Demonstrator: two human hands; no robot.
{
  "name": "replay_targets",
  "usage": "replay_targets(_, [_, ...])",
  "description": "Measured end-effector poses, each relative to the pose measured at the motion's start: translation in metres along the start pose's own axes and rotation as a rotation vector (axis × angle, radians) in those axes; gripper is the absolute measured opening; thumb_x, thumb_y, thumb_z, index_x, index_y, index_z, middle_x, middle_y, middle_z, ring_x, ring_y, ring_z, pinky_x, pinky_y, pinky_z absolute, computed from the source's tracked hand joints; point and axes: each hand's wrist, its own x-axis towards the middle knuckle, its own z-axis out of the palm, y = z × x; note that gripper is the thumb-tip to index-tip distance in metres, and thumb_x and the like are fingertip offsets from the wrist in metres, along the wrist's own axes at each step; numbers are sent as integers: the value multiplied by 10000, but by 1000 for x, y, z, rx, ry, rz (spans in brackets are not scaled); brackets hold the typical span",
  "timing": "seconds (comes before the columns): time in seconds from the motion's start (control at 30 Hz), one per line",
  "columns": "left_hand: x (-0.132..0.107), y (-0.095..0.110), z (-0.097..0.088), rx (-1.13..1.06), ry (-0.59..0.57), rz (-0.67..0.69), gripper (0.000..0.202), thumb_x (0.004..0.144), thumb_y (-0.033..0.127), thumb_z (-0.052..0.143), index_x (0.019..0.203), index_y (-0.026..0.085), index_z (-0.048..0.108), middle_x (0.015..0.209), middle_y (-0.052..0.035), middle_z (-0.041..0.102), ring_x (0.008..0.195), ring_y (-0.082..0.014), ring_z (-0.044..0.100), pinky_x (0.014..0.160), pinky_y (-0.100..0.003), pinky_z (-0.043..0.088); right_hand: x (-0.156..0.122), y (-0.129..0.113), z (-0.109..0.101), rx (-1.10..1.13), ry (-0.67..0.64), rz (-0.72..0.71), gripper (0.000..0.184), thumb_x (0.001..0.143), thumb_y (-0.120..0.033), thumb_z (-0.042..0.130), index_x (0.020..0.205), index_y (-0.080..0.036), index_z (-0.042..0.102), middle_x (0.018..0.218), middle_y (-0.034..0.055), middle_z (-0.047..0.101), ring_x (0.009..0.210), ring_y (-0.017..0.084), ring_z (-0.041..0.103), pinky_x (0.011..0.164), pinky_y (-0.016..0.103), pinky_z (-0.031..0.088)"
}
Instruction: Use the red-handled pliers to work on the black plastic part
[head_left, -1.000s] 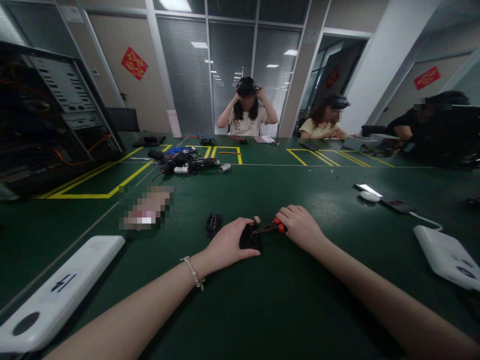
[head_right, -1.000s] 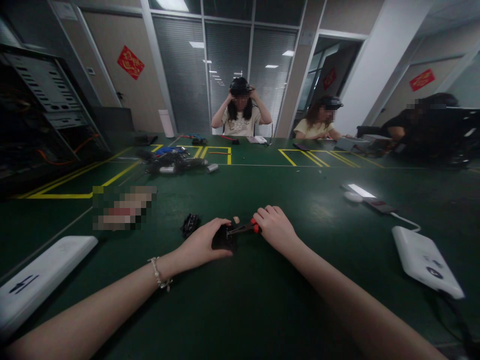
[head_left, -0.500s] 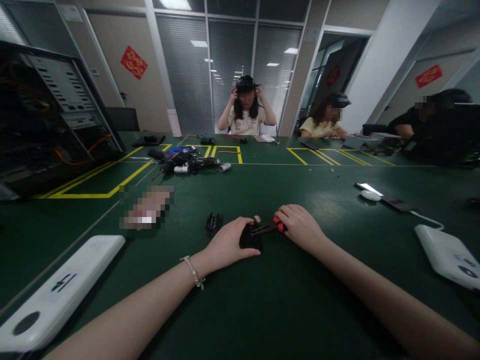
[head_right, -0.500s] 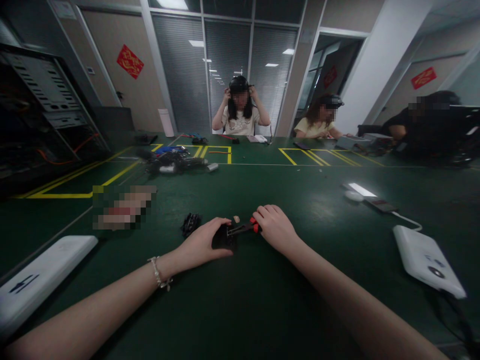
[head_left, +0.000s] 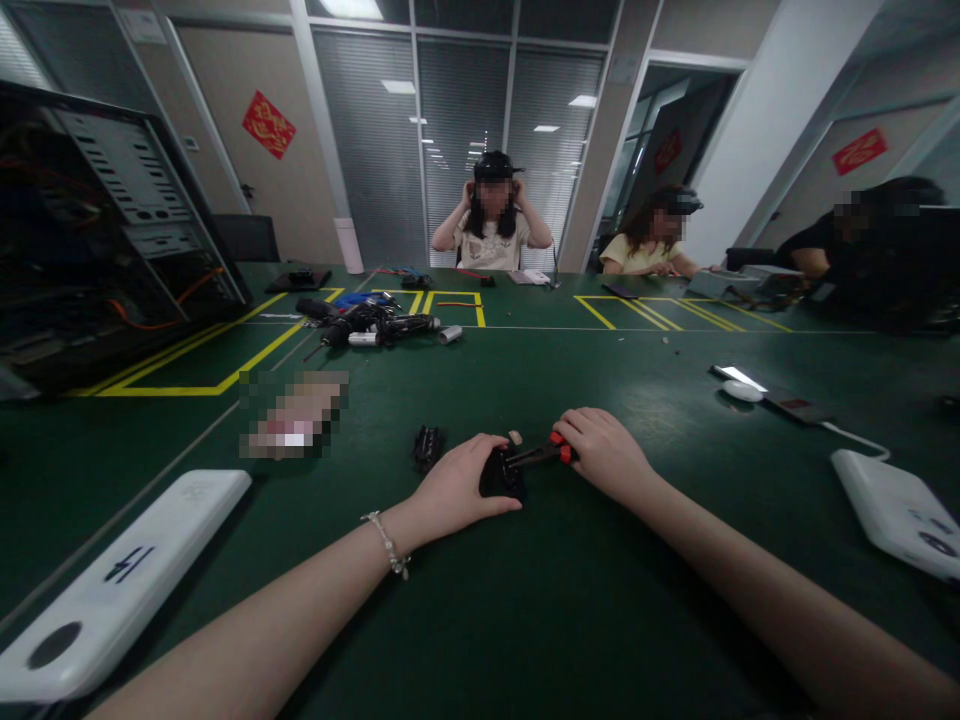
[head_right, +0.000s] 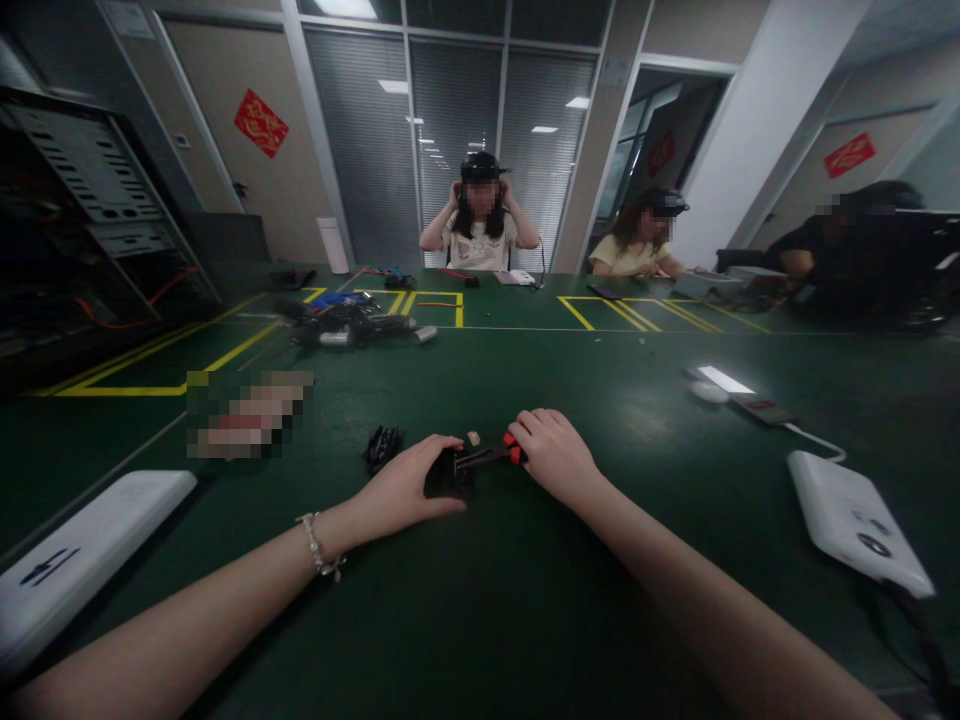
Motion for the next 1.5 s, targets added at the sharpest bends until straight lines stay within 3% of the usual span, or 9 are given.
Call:
replay_targets(0.9, [-1, 2, -2, -3, -16, -16, 622, 629, 470, 638, 1154, 227, 411, 1161, -59, 482, 1028, -257, 479, 851, -401, 397, -1, 0, 0, 10, -40, 39, 256, 625, -96, 549, 870, -171, 553, 880, 43, 573, 799, 180, 488, 719, 304, 354])
replay_targets(1.5, [-1, 0, 0, -1, 7, -6, 621, 625, 454, 645, 1152, 224, 411, 1146, -58, 494, 1014, -250, 493, 844, -381, 395, 0, -2, -4, -61, 1, 1, 217, 663, -82, 505, 855, -164, 564, 868, 51, 577, 807, 191, 478, 726, 313, 333])
